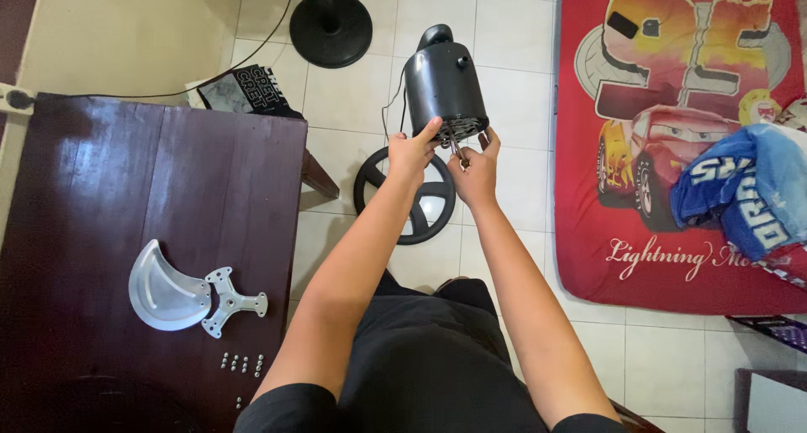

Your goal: The person assembles an electric fan by attaching the motor housing to the fan stand and tightening screws with a screwdriver. They repeatedly adjust and secure the motor housing to the stand base while handling small screws and the fan blade separately.

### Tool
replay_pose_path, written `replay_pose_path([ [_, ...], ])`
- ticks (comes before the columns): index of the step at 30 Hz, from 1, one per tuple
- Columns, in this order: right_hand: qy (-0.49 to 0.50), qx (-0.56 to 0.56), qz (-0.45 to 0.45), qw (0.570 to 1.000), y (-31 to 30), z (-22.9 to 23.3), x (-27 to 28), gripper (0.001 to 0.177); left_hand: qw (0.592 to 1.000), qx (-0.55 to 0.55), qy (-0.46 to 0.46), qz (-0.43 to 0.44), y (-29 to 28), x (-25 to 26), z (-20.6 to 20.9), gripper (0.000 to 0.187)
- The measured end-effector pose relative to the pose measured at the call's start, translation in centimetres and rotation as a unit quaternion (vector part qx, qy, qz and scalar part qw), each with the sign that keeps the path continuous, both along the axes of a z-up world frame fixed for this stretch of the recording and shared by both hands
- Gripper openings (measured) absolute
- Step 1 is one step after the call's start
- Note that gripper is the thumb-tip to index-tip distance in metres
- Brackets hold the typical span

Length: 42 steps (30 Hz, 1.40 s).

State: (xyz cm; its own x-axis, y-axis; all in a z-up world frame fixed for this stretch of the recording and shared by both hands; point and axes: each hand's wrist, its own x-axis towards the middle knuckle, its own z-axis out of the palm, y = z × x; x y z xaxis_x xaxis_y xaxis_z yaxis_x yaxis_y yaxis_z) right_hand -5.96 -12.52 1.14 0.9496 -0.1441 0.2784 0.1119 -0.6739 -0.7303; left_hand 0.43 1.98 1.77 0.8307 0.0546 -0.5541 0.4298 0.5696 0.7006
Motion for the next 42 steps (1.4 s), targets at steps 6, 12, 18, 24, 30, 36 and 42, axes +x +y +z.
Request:
replay_pose_path([
  [6, 0.034, 0.034, -0.011, 0.999, 0.7, 0.9, -0.2, 0.017, 1.0, 0.014, -0.005, 0.003, 0.2, 0.4, -0.9, 0.116],
  [12, -0.006, -0.03, -0.003, 1.0, 0.5, 1.4, -0.3, 0.013, 0.998, -0.029, -0.053, -0.001, 0.0, 0.4, -2.3, 0.104],
  [18, 0.01, 0.007, 0.0, 1.0, 0.2, 1.0, -0.4, 0.014, 0.994, -0.088, -0.063, -0.027, 0.1, 0.7, -3.5, 0.084],
  [24, -0.012, 0.024, 0.018, 0.999, 0.1, 0.1, 0.0, 0.013, 0.987, -0.139, -0.068, -0.051, 0.8, 1.0, -5.0, 0.058],
  [30, -0.006, 0.057, 0.028, 0.998, 0.0, -0.8, -0.1, 0.013, 0.983, -0.163, -0.057, -0.058, 1.0, 0.9, -5.2, 0.057],
  [36, -0.021, 0.054, 0.038, 0.998, -0.5, -1.3, 0.3, 0.012, 0.977, -0.187, -0.049, -0.087, 1.6, 0.6, -4.5, 0.057],
  [42, 0.001, 0.045, 0.036, 0.998, -0.4, -0.8, 0.0, 0.014, 0.978, -0.165, -0.038, -0.117, 2.2, 0.8, -4.2, 0.061],
])
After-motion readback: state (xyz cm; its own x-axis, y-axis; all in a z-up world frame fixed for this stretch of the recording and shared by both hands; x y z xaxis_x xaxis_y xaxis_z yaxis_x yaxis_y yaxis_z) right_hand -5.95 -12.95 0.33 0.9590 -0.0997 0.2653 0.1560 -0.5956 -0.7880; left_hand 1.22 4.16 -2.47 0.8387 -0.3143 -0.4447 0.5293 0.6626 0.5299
